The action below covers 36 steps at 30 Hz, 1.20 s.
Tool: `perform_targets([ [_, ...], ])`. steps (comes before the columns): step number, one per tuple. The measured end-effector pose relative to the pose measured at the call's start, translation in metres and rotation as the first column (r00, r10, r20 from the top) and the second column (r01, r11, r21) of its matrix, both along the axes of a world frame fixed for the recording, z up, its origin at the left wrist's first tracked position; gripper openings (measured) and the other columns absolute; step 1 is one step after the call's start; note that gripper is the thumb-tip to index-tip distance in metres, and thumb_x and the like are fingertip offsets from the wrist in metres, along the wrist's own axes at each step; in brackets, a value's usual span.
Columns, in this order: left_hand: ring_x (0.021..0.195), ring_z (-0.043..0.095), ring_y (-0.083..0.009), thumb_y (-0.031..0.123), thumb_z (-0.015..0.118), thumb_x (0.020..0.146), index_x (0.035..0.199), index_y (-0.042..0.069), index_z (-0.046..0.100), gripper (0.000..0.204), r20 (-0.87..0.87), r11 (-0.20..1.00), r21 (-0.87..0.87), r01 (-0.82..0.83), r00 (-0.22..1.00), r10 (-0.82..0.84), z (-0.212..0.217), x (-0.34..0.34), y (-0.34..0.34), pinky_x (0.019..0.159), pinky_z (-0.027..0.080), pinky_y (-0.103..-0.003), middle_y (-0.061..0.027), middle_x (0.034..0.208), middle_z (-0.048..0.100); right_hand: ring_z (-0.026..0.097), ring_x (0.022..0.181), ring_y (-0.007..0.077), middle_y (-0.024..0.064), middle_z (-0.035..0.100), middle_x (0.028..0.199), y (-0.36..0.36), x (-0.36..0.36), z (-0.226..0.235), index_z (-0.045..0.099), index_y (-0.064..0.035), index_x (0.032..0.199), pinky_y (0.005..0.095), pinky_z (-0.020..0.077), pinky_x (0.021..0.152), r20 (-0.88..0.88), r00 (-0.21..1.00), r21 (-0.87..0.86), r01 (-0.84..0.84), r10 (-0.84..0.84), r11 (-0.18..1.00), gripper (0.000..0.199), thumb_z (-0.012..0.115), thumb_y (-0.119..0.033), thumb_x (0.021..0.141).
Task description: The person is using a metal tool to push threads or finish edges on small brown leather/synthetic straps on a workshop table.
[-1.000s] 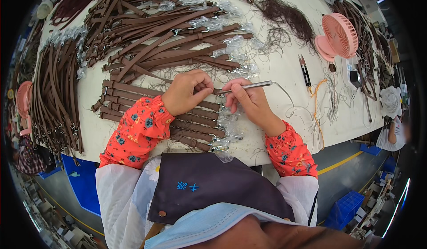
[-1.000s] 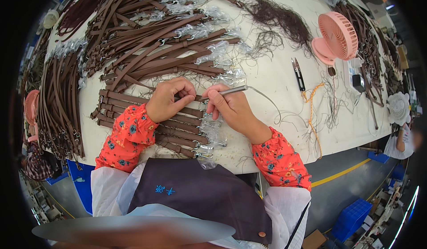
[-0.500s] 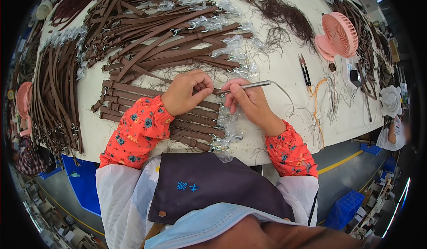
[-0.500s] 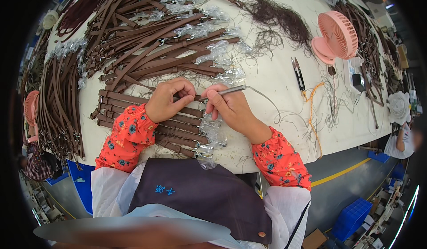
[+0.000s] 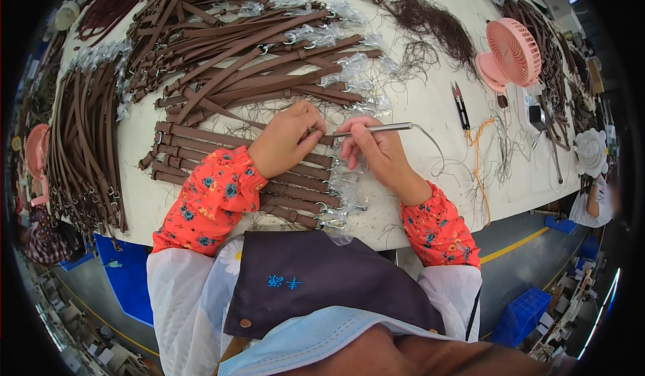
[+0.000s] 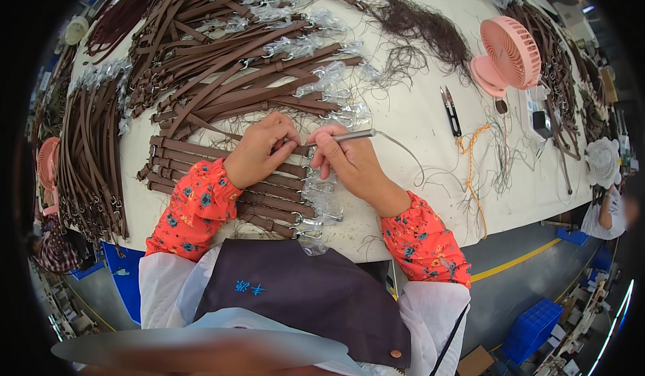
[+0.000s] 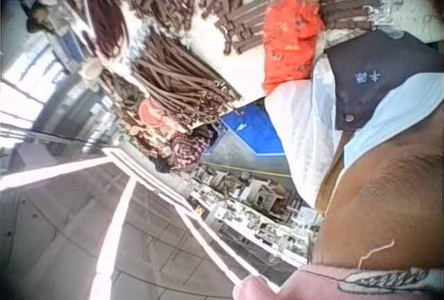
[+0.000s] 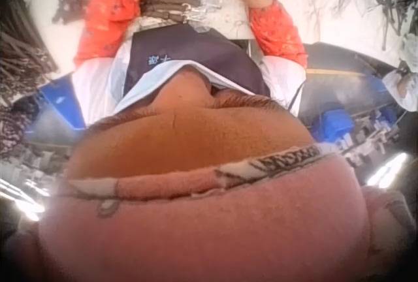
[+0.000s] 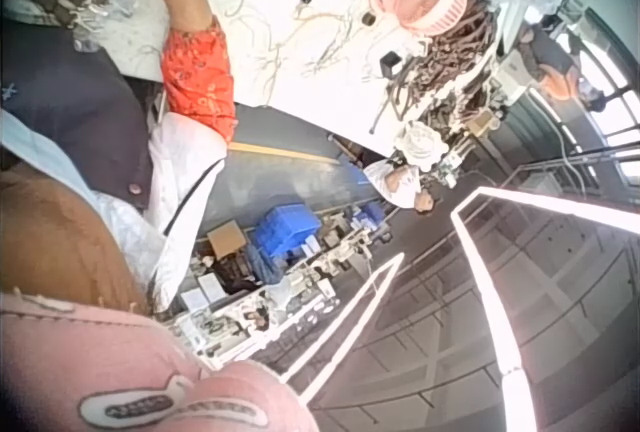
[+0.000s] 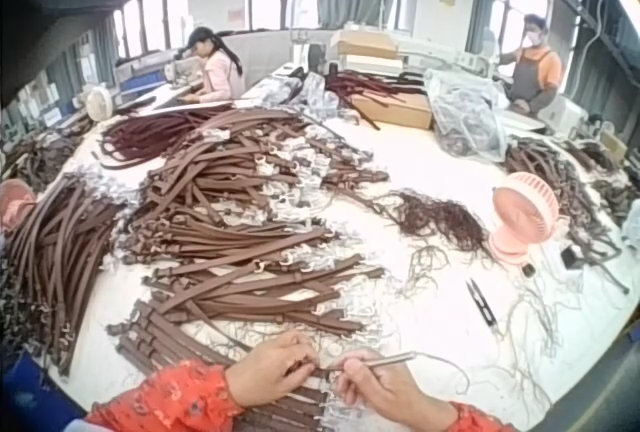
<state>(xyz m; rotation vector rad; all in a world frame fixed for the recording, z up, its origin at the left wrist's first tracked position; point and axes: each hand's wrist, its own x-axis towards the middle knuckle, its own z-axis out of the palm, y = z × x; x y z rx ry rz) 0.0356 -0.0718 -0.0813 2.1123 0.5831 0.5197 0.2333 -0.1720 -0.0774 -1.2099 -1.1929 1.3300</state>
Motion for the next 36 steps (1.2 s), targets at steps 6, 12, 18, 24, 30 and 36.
perform_targets([
  [6, 0.077, 0.059, -0.0299, 0.0, 0.06, 0.083, 0.092, -0.001, 0.057, 0.01, 0.058, 0.99, 0.139, -0.025, 0.998, 0.017, -0.006, 0.002, 0.0, 0.067, 0.048, -0.036, -0.0145, 0.092, 0.054, 0.057, 0.057, 0.0073, 0.0039, 0.062, 0.072, 0.001, -0.001, 0.0, 0.059, -0.0009, 0.104, 0.0204, 0.0436, 0.053, -0.008, 1.0, -0.012, -0.011, 0.011, 1.0, 0.035, 0.043, -0.032, 0.103],
  [12, 0.076, 0.057, -0.0294, -0.002, 0.062, 0.082, 0.095, 0.001, 0.056, 0.014, -0.031, 0.998, -0.065, 0.02, 0.999, -0.022, 0.013, -0.002, 0.0, 0.067, 0.046, -0.036, -0.0131, 0.092, 0.054, 0.057, 0.057, 0.0076, 0.004, 0.062, 0.072, 0.0, -0.001, 0.0, 0.059, -0.0004, 0.105, 0.0206, 0.0437, 0.053, -0.017, 1.0, -0.008, -0.013, 0.012, 1.0, 0.036, 0.043, -0.033, 0.103],
  [18, 0.081, 0.057, -0.0353, 0.0, 0.062, 0.081, 0.091, 0.0, 0.055, 0.012, 0.005, 0.993, 0.119, 0.025, 1.0, -0.026, -0.001, 0.002, -0.001, 0.069, 0.047, -0.04, -0.0151, 0.092, 0.053, 0.057, 0.057, 0.0075, 0.0039, 0.062, 0.072, 0.0, 0.0, -0.001, 0.058, -0.0004, 0.104, 0.0206, 0.0432, 0.052, -0.011, 1.0, -0.007, -0.029, 0.029, 1.0, 0.035, 0.043, -0.032, 0.103],
  [24, 0.083, 0.056, -0.0364, -0.001, 0.06, 0.081, 0.088, 0.0, 0.053, 0.01, -0.008, 0.987, 0.163, 0.009, 1.0, -0.007, 0.003, 0.002, -0.004, 0.069, 0.046, -0.041, -0.0151, 0.091, 0.052, 0.057, 0.056, 0.0073, 0.0034, 0.062, 0.072, 0.0, -0.001, 0.001, 0.058, -0.0012, 0.103, 0.0208, 0.043, 0.051, 0.006, 0.999, 0.012, -0.041, 0.041, 0.999, 0.033, 0.043, -0.03, 0.103],
  [30, 0.082, 0.056, -0.0363, 0.0, 0.059, 0.081, 0.089, 0.001, 0.053, 0.01, -0.014, 0.986, 0.168, 0.013, 1.0, -0.011, 0.002, 0.002, -0.004, 0.069, 0.046, -0.041, -0.015, 0.091, 0.052, 0.057, 0.056, 0.0074, 0.0033, 0.062, 0.071, 0.0, -0.002, 0.001, 0.059, -0.0013, 0.103, 0.0207, 0.0429, 0.051, 0.002, 0.999, 0.005, -0.037, 0.037, 0.999, 0.033, 0.043, -0.03, 0.103],
  [36, 0.081, 0.055, -0.0327, -0.002, 0.058, 0.084, 0.09, 0.002, 0.051, 0.01, -0.007, 0.99, 0.138, 0.012, 1.0, -0.011, 0.0, 0.001, -0.003, 0.071, 0.045, -0.037, -0.0132, 0.091, 0.052, 0.058, 0.056, 0.0077, 0.0038, 0.062, 0.071, 0.0, -0.001, 0.001, 0.059, -0.0005, 0.103, 0.021, 0.0431, 0.051, 0.014, 1.0, 0.005, -0.028, 0.027, 1.0, 0.034, 0.043, -0.03, 0.103],
])
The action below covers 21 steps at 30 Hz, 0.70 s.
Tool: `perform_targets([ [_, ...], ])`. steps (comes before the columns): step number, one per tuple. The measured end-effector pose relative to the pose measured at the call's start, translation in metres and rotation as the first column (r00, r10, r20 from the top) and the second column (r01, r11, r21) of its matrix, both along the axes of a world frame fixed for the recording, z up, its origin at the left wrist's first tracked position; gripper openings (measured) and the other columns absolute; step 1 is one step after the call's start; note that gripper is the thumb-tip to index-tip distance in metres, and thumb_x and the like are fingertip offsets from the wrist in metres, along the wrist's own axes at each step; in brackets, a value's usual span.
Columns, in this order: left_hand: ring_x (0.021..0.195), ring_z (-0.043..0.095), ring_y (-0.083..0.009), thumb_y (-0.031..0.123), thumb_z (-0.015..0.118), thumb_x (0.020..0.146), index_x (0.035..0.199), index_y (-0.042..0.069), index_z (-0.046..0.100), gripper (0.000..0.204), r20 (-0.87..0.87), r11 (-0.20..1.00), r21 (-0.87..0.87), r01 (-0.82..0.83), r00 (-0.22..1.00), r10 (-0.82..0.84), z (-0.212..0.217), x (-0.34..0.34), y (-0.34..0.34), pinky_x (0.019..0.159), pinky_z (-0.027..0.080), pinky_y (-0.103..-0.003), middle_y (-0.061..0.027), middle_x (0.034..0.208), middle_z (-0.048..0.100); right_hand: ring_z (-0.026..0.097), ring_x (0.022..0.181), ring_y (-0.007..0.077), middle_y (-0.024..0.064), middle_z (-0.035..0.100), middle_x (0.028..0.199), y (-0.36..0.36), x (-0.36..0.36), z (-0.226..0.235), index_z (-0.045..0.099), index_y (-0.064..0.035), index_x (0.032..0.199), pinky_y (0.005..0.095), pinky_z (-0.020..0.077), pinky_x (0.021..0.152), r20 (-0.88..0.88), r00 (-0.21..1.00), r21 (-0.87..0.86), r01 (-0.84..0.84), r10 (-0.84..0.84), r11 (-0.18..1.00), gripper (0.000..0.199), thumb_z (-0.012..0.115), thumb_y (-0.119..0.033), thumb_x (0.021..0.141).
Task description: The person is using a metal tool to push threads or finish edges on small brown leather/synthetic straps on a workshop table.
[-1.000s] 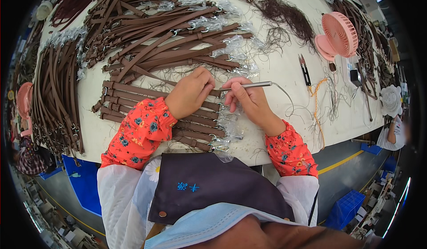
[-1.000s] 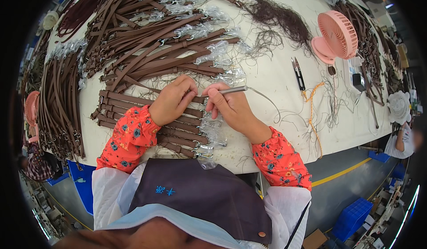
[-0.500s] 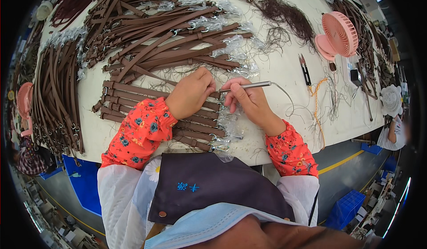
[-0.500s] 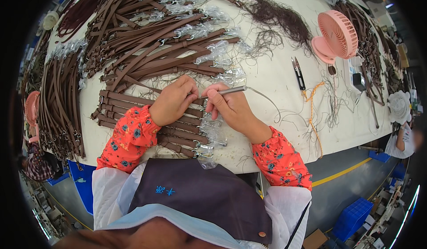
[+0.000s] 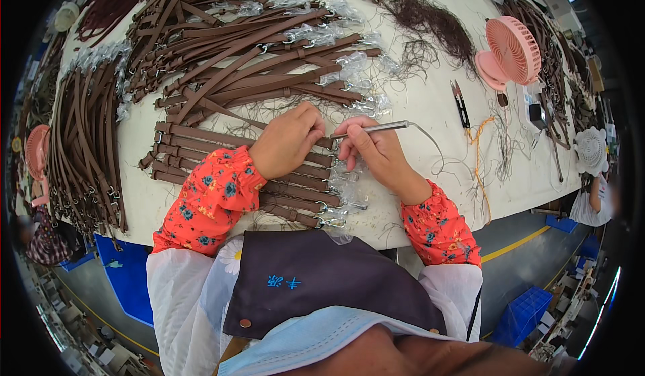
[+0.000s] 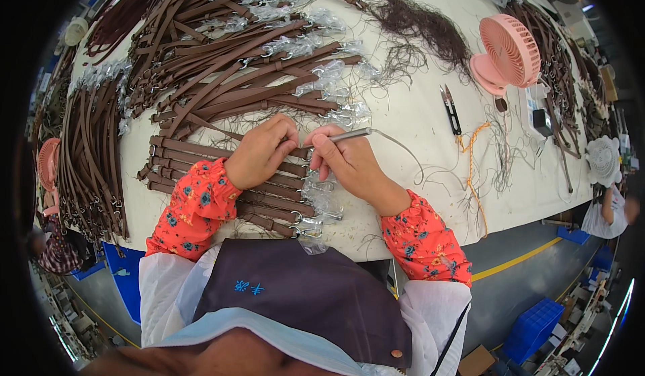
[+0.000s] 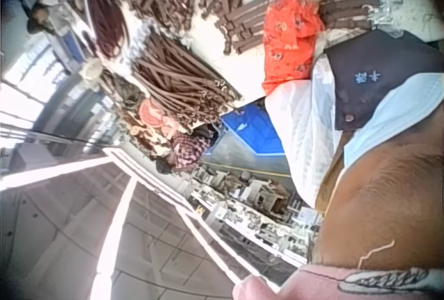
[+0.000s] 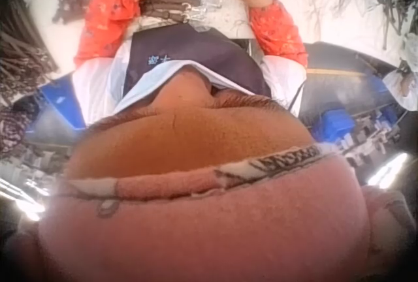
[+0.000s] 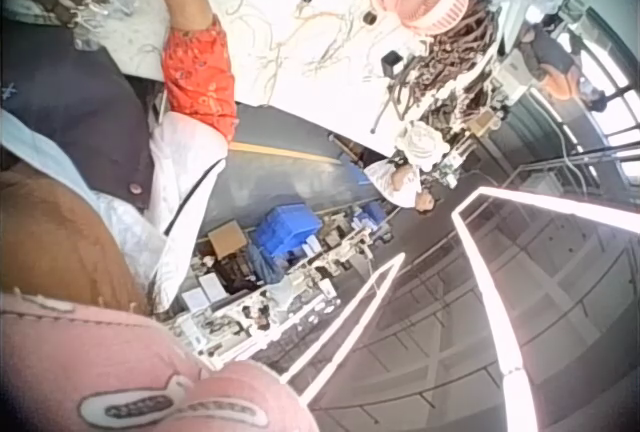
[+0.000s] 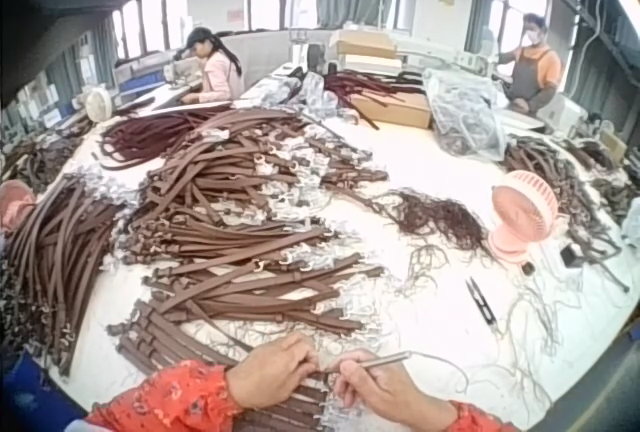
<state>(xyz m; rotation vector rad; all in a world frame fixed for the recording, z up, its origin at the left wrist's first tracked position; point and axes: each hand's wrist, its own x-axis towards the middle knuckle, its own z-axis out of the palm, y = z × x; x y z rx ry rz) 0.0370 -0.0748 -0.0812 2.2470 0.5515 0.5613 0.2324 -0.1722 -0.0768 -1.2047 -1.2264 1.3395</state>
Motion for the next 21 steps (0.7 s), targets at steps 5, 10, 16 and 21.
perform_targets([
  [5, 0.079, 0.055, -0.0284, 0.0, 0.056, 0.088, 0.091, 0.002, 0.051, 0.006, 0.038, 0.987, -0.097, -0.131, 0.99, 0.135, -0.002, -0.003, 0.004, 0.07, 0.045, -0.033, -0.0121, 0.088, 0.053, 0.057, 0.055, 0.0078, 0.0037, 0.062, 0.071, 0.0, -0.001, -0.001, 0.059, 0.0, 0.104, 0.0209, 0.043, 0.051, -0.021, 1.0, 0.006, 0.005, -0.005, 1.0, 0.034, 0.043, -0.031, 0.103],
  [10, 0.076, 0.057, -0.0231, 0.006, 0.061, 0.088, 0.096, 0.002, 0.055, 0.01, -0.03, 0.989, -0.016, -0.147, 0.989, 0.147, 0.016, -0.014, 0.015, 0.068, 0.046, -0.031, -0.0089, 0.082, 0.057, 0.061, 0.068, 0.0099, 0.0066, 0.064, 0.083, -0.002, 0.003, 0.001, 0.058, -0.0013, 0.109, 0.022, 0.0474, 0.063, -0.083, 0.996, 0.032, 0.025, -0.023, 0.999, 0.032, 0.044, -0.03, 0.103],
  [16, 0.072, 0.062, -0.0188, 0.01, 0.067, 0.085, 0.093, 0.002, 0.069, 0.012, -0.247, 0.937, -0.254, 0.239, 0.921, -0.301, 0.044, -0.029, 0.023, 0.065, 0.049, -0.03, -0.0073, 0.083, 0.064, 0.065, 0.079, 0.0147, 0.0085, 0.064, 0.091, -0.002, -0.003, 0.001, 0.057, -0.0026, 0.116, 0.027, 0.051, 0.076, 0.084, 0.996, 0.237, -0.011, -0.009, 0.971, 0.027, 0.048, -0.023, 0.102],
  [21, 0.074, 0.063, -0.0217, 0.011, 0.064, 0.086, 0.097, 0.002, 0.067, 0.014, -0.312, 0.904, -0.414, 0.11, 0.916, -0.254, 0.045, -0.031, 0.029, 0.067, 0.05, -0.031, -0.0112, 0.086, 0.065, 0.067, 0.081, 0.0158, 0.009, 0.064, 0.093, -0.008, -0.002, 0.013, 0.057, -0.0017, 0.117, 0.0276, 0.0514, 0.075, 0.061, 0.976, 0.155, -0.214, 0.207, 0.964, 0.024, 0.049, -0.018, 0.101],
])
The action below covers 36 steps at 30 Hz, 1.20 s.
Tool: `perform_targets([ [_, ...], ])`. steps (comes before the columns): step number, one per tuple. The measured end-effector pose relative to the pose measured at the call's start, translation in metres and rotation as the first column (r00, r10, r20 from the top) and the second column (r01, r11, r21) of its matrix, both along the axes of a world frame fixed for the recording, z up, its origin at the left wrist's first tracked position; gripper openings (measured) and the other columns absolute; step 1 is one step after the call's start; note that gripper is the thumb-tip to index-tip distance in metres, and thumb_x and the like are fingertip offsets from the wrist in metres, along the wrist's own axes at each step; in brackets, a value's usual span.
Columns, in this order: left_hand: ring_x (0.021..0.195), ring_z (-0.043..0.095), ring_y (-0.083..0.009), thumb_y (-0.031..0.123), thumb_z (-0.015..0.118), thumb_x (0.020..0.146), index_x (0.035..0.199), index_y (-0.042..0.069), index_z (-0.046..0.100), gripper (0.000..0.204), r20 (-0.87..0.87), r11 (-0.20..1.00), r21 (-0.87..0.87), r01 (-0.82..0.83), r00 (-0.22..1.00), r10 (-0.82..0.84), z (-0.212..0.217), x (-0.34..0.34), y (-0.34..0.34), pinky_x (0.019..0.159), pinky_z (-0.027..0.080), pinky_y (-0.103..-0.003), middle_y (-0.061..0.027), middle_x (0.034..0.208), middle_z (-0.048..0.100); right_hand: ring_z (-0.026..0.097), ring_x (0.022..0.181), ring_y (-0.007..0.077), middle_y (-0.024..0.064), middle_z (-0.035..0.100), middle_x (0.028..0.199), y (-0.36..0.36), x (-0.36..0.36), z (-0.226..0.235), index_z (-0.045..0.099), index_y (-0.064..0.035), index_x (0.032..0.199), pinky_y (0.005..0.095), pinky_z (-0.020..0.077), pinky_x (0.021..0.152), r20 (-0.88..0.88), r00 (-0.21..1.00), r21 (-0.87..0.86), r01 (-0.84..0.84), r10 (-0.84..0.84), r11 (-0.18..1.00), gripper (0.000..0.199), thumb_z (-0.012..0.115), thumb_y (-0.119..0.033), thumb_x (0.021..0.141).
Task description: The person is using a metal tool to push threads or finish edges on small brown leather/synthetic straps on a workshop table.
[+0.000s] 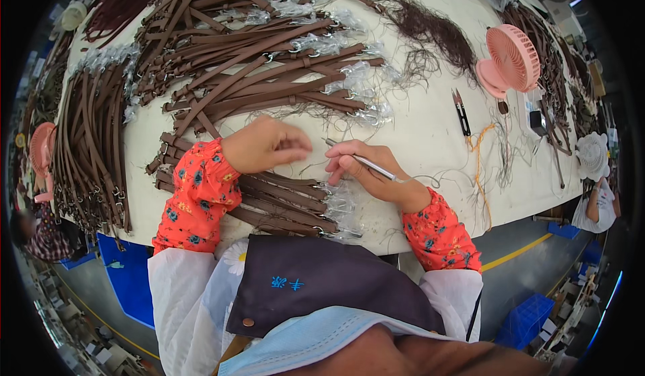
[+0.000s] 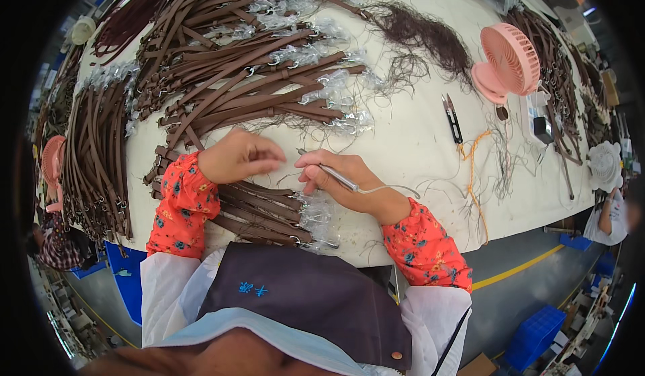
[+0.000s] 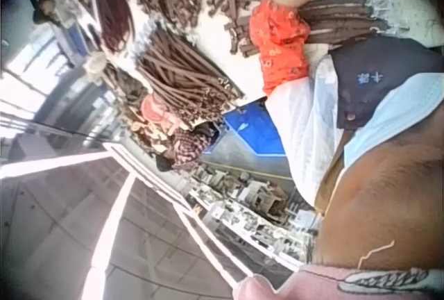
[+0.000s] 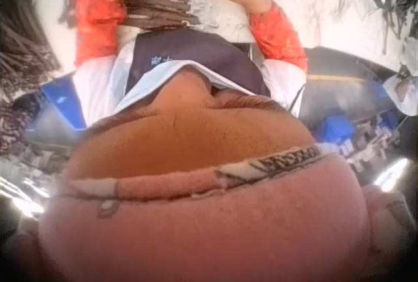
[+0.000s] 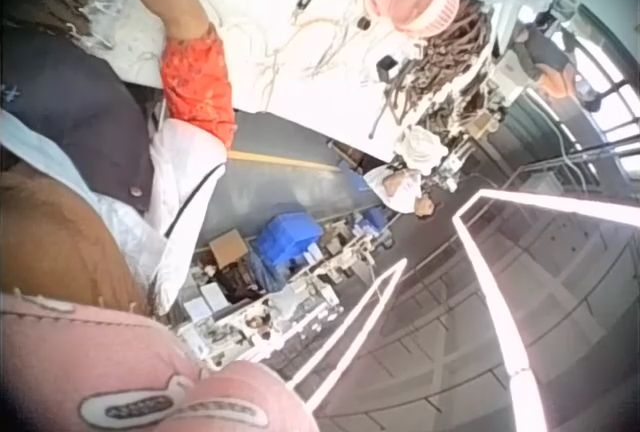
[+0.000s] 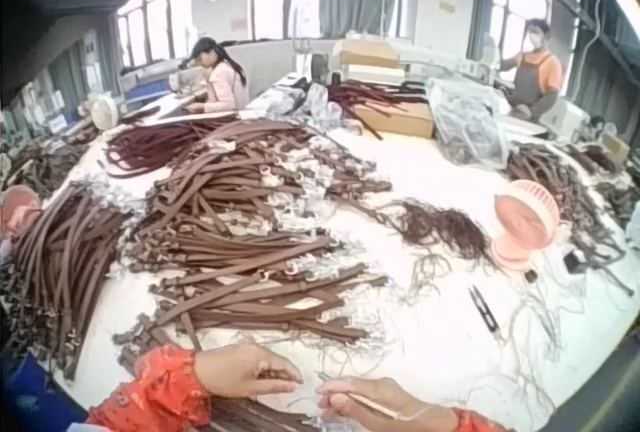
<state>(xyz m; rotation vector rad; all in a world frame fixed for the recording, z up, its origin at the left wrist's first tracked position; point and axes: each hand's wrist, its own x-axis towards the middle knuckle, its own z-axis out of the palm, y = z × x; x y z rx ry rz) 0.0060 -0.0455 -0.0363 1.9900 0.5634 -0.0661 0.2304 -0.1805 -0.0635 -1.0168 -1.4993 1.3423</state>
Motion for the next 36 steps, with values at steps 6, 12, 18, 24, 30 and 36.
perform_targets([
  [6, 0.087, 0.059, -0.0296, 0.002, 0.067, 0.08, 0.103, 0.002, 0.064, 0.023, 0.453, 0.477, 0.736, -0.481, 0.873, 0.182, -0.03, 0.008, 0.013, 0.076, 0.049, -0.035, -0.0113, 0.094, 0.062, 0.067, 0.083, 0.0176, 0.0118, 0.066, 0.099, 0.002, -0.001, -0.01, 0.057, -0.0019, 0.116, 0.0281, 0.0516, 0.078, 0.081, 0.992, 0.118, 0.092, -0.102, 0.989, 0.022, 0.048, -0.016, 0.101],
  [12, 0.09, 0.062, -0.0277, 0.004, 0.069, 0.08, 0.104, 0.002, 0.065, 0.024, 0.453, 0.779, 0.416, -0.47, 0.849, 0.27, -0.019, -0.002, 0.014, 0.081, 0.049, -0.035, -0.011, 0.098, 0.065, 0.062, 0.106, 0.0249, 0.0178, 0.063, 0.116, 0.014, 0.005, -0.012, 0.053, -0.004, 0.118, 0.0342, 0.0475, 0.092, 0.1, 0.886, 0.511, 0.345, -0.453, 0.787, 0.02, 0.048, -0.009, 0.1],
  [18, 0.09, 0.066, -0.0204, 0.004, 0.071, 0.081, 0.105, 0.001, 0.07, 0.024, 0.367, 0.992, 0.034, -0.124, 0.924, 0.103, 0.009, -0.019, 0.02, 0.082, 0.05, -0.03, -0.0112, 0.098, 0.07, 0.057, 0.116, 0.0325, 0.0206, 0.058, 0.127, 0.019, 0.007, -0.004, 0.05, -0.0061, 0.114, 0.0403, 0.045, 0.098, 0.101, 0.811, 0.72, 0.34, -0.576, 0.605, 0.025, 0.061, -0.006, 0.091],
  [24, 0.091, 0.066, -0.0261, 0.007, 0.066, 0.084, 0.107, 0.003, 0.069, 0.024, 0.011, 0.994, 0.106, -0.004, 1.0, 0.003, -0.005, -0.024, 0.027, 0.084, 0.05, -0.032, -0.014, 0.1, 0.07, 0.064, 0.085, 0.0309, 0.0116, 0.064, 0.115, 0.014, 0.0, -0.012, 0.052, -0.009, 0.107, 0.0369, 0.0527, 0.071, 0.393, 0.858, 0.502, 0.102, -0.332, 0.859, 0.028, 0.066, -0.004, 0.083],
  [30, 0.089, 0.063, -0.0304, 0.009, 0.064, 0.085, 0.102, 0.005, 0.069, 0.018, 0.036, 0.962, 0.27, -0.041, 0.999, 0.033, -0.002, -0.038, 0.034, 0.079, 0.05, -0.037, -0.0132, 0.095, 0.065, 0.063, 0.085, 0.0332, 0.0129, 0.064, 0.108, 0.014, 0.002, -0.016, 0.053, -0.0083, 0.105, 0.0377, 0.0528, 0.07, 0.389, 0.856, 0.492, 0.12, -0.341, 0.863, 0.023, 0.063, -0.002, 0.085],
  [36, 0.084, 0.059, -0.0226, 0.002, 0.066, 0.082, 0.103, 0.004, 0.061, 0.022, 0.284, 0.787, 0.6, -0.148, 0.958, -0.036, -0.012, -0.007, 0.001, 0.076, 0.049, -0.034, -0.0099, 0.105, 0.056, 0.063, 0.088, 0.0336, 0.013, 0.064, 0.104, 0.014, 0.001, -0.017, 0.054, -0.0079, 0.107, 0.0383, 0.0522, 0.072, 0.391, 0.857, 0.477, 0.125, -0.337, 0.87, 0.024, 0.062, -0.001, 0.085],
])
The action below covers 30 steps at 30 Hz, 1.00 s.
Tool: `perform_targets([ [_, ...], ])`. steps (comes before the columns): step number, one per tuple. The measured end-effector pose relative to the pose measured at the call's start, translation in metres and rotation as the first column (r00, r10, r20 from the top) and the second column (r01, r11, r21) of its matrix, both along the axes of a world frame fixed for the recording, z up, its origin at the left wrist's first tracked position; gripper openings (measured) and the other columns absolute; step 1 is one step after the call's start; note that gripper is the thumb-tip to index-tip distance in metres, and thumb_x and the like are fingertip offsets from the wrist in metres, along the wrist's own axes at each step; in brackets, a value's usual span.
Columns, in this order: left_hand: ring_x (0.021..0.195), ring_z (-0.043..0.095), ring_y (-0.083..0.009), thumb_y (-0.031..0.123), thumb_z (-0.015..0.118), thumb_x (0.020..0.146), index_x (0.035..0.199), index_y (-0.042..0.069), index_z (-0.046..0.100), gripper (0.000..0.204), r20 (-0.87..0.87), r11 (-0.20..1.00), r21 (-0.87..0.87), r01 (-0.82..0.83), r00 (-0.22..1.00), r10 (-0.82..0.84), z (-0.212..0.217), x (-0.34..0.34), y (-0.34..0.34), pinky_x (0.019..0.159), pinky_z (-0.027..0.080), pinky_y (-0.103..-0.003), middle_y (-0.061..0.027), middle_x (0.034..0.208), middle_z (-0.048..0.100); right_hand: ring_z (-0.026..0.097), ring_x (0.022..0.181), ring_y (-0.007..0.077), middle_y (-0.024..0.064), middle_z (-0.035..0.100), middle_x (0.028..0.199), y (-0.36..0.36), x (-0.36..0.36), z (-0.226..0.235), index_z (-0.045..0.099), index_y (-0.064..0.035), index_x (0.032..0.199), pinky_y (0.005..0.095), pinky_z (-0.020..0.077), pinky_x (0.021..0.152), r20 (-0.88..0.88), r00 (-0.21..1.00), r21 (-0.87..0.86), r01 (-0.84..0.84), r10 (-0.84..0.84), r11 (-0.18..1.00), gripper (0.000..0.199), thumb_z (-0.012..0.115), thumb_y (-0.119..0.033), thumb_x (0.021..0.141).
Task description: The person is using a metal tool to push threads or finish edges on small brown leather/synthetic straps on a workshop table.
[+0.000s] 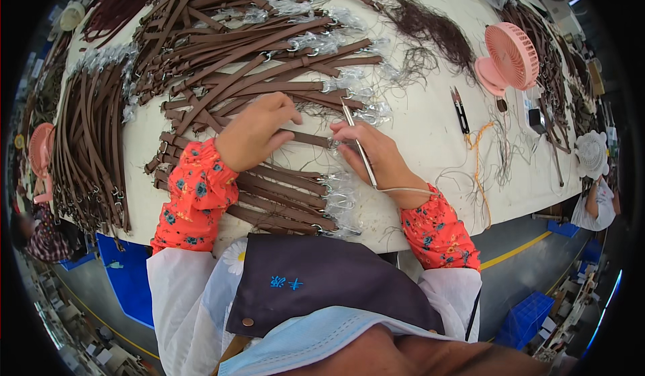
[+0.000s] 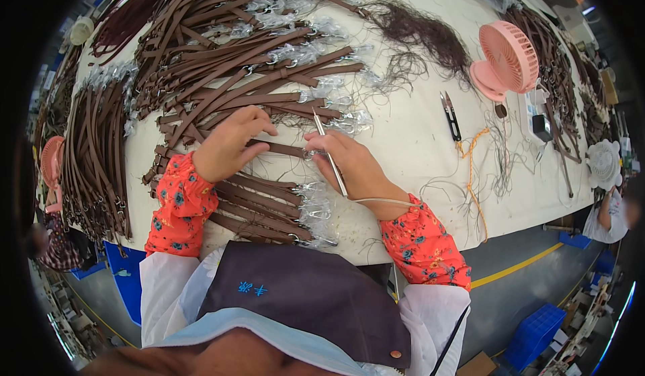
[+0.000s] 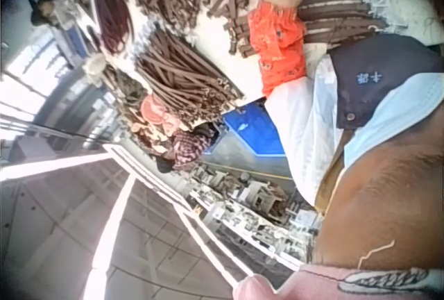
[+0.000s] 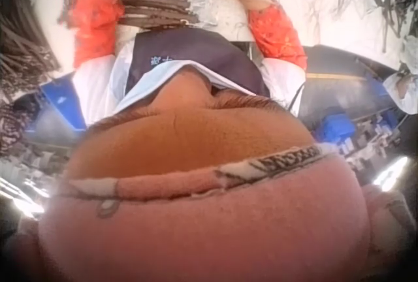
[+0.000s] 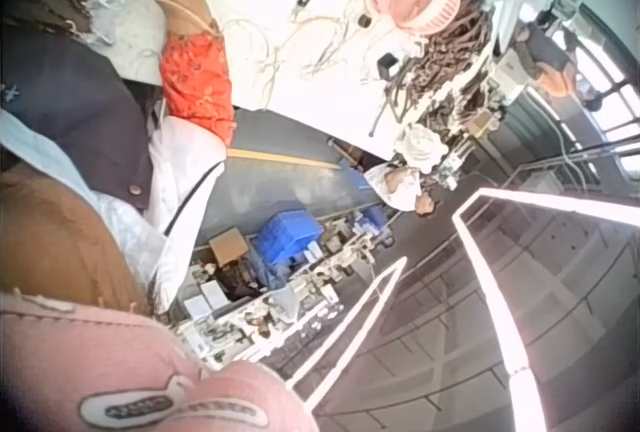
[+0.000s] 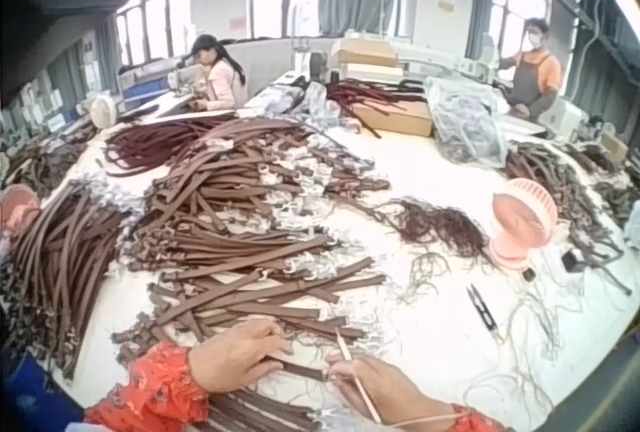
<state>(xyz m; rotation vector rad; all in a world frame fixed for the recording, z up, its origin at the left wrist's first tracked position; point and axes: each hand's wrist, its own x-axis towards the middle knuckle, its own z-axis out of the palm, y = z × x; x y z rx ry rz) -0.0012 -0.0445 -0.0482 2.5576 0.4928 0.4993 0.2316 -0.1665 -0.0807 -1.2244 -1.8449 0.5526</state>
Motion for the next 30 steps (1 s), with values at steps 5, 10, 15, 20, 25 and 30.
perform_targets([
  [5, 0.082, 0.06, -0.025, 0.005, 0.069, 0.08, 0.102, 0.004, 0.059, 0.024, -0.006, 0.904, -0.427, -0.02, 1.0, 0.019, -0.013, 0.028, -0.027, 0.068, 0.05, -0.034, -0.0112, 0.098, 0.054, 0.06, 0.084, 0.0333, 0.0125, 0.062, 0.094, 0.001, 0.001, 0.0, 0.056, -0.0074, 0.103, 0.0394, 0.0497, 0.072, 0.046, 0.999, 0.029, 0.014, -0.015, 0.999, 0.021, 0.062, 0.0, 0.084],
  [10, 0.064, 0.051, -0.0156, 0.007, 0.073, 0.078, 0.102, 0.006, 0.062, 0.026, -0.014, 0.884, -0.466, -0.037, 0.999, 0.035, -0.019, 0.032, -0.025, 0.059, 0.045, -0.027, -0.0058, 0.095, 0.056, 0.058, 0.081, 0.0313, 0.0106, 0.061, 0.086, 0.002, 0.008, 0.011, 0.059, -0.0072, 0.098, 0.0395, 0.0462, 0.074, 0.151, 0.988, 0.108, 0.013, -0.029, 0.994, 0.017, 0.061, 0.0, 0.082],
  [15, 0.071, 0.058, -0.0151, 0.009, 0.073, 0.079, 0.107, 0.013, 0.068, 0.029, 0.013, 0.924, -0.38, -0.036, 0.999, 0.045, -0.018, 0.032, -0.029, 0.061, 0.046, -0.027, -0.0051, 0.09, 0.058, 0.057, 0.082, 0.0297, 0.0083, 0.061, 0.085, -0.004, 0.033, 0.029, 0.061, -0.0079, 0.097, 0.0384, 0.0441, 0.078, 0.423, 0.906, -0.018, -0.022, 0.028, 1.0, 0.016, 0.06, -0.004, 0.082],
  [20, 0.073, 0.059, -0.0153, 0.007, 0.072, 0.08, 0.098, 0.012, 0.072, 0.019, 0.07, 0.948, -0.317, -0.017, 0.997, 0.042, -0.027, 0.032, -0.034, 0.062, 0.047, -0.027, -0.0044, 0.09, 0.06, 0.059, 0.081, 0.0281, 0.0088, 0.063, 0.089, -0.002, 0.032, 0.021, 0.06, -0.007, 0.103, 0.0357, 0.0465, 0.078, 0.274, 0.958, 0.045, 0.075, -0.084, 0.996, 0.015, 0.059, -0.008, 0.088],
  [25, 0.069, 0.058, -0.0127, 0.005, 0.071, 0.08, 0.091, 0.008, 0.072, 0.011, 0.144, 0.904, -0.427, 0.0, 0.987, 0.068, -0.029, 0.032, -0.03, 0.061, 0.046, -0.025, -0.0028, 0.089, 0.063, 0.062, 0.084, 0.0189, 0.0099, 0.064, 0.096, -0.01, 0.008, 0.027, 0.053, -0.0011, 0.119, 0.0313, 0.0493, 0.079, -0.484, 0.865, -0.166, 0.057, -0.132, 0.985, 0.025, 0.051, -0.017, 0.1],
  [30, 0.066, 0.055, -0.0066, 0.002, 0.07, 0.081, 0.087, 0.001, 0.07, 0.006, 0.004, 0.8, -0.588, -0.119, 0.989, 0.15, -0.021, 0.022, -0.016, 0.06, 0.044, -0.022, -0.002, 0.084, 0.066, 0.06, 0.076, 0.0125, 0.0096, 0.063, 0.092, -0.005, 0.0, 0.013, 0.048, 0.0021, 0.124, 0.0285, 0.049, 0.08, -0.716, 0.692, -0.337, -0.226, -0.093, 0.914, 0.035, 0.043, -0.027, 0.103],
])
